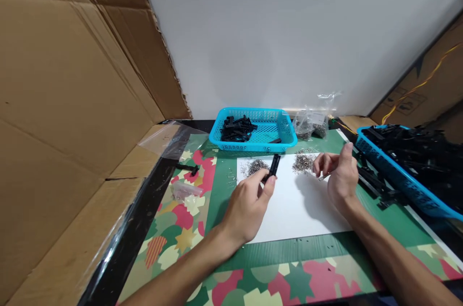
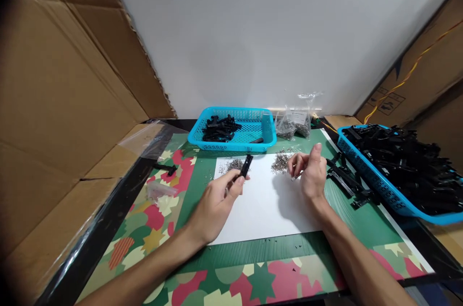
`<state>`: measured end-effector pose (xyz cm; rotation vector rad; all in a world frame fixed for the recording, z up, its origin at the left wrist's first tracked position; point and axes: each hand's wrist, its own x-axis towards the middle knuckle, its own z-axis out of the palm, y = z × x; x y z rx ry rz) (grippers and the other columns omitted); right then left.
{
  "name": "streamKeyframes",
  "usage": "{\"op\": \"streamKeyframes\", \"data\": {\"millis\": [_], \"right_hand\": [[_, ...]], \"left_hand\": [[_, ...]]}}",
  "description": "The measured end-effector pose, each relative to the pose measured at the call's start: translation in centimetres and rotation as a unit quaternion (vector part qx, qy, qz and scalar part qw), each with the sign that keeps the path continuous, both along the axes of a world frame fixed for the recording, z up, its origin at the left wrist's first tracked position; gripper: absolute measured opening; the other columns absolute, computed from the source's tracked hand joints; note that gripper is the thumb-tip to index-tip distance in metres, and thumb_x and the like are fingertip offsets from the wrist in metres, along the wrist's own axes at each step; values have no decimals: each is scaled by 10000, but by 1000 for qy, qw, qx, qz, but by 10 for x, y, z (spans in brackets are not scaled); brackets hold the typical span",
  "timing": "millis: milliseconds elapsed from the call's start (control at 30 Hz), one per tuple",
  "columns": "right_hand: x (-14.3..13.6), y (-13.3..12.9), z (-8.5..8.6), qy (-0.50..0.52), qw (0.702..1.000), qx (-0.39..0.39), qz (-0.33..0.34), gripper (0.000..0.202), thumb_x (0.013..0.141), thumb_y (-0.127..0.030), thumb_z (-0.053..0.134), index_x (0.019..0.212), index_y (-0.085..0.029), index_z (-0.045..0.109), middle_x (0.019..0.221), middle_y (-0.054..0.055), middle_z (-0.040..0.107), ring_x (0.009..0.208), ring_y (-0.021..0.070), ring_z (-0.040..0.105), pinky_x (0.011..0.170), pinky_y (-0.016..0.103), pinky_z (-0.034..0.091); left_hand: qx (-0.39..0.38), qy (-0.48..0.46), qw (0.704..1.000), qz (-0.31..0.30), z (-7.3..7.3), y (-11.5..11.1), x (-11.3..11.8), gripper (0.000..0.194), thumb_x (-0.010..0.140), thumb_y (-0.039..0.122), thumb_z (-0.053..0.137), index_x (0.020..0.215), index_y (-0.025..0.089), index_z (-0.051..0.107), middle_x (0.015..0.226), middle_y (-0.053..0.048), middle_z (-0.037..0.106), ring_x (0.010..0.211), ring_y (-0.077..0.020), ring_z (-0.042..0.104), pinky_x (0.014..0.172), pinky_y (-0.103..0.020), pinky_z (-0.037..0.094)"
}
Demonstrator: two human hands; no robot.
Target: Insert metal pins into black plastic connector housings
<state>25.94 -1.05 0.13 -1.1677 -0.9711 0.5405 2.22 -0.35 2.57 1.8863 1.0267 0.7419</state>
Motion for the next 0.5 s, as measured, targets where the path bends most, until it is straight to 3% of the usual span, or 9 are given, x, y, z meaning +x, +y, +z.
{"op": "streamKeyframes", "data": {"millis": [67,167,267,367,500], "right_hand": [[-4,-1,-1,-14,999,-22,40,859,1030,-782,263,429,-217,505,582,80,632,511,159,593,508,289,444],[-20,-5,-4,-80,984,-69,142,793,1044,-754,277,541,-209,556,559,35,584,464,144,522,472,274,374],[-39,-9,-6,-270,924,-115,247,569,1090,-543,403,730,-195,675,619,17,625,557,152,547,570,271,349],[-57,-13,-5,-416,848,-169,283,259,1053,-333,524,1034,-228,760,729,4,706,634,157,579,634,276,314],[-78,-11,0,-415,842,-197,284,200,1004,-375,638,1082,-256,779,692,-20,685,616,148,568,626,264,296]], "left_hand": [[-27,-101,994,43,-2,5,0,340,1085,500,464,983,209,608,795,12,570,676,-145,489,623,-279,344],[-65,-240,962,113,-5,13,3,303,1084,495,478,1116,224,610,810,24,555,587,-108,421,533,-242,312],[-73,-324,931,152,-3,19,2,272,1077,492,503,1126,240,591,842,30,564,525,-76,396,469,-214,275],[-76,-385,902,179,-2,24,-1,247,1064,484,517,1085,244,571,834,41,561,478,-55,387,433,-196,256],[-114,-422,877,201,-8,28,-3,221,1033,462,559,1085,248,558,811,62,531,444,-34,358,411,-178,242]]}}
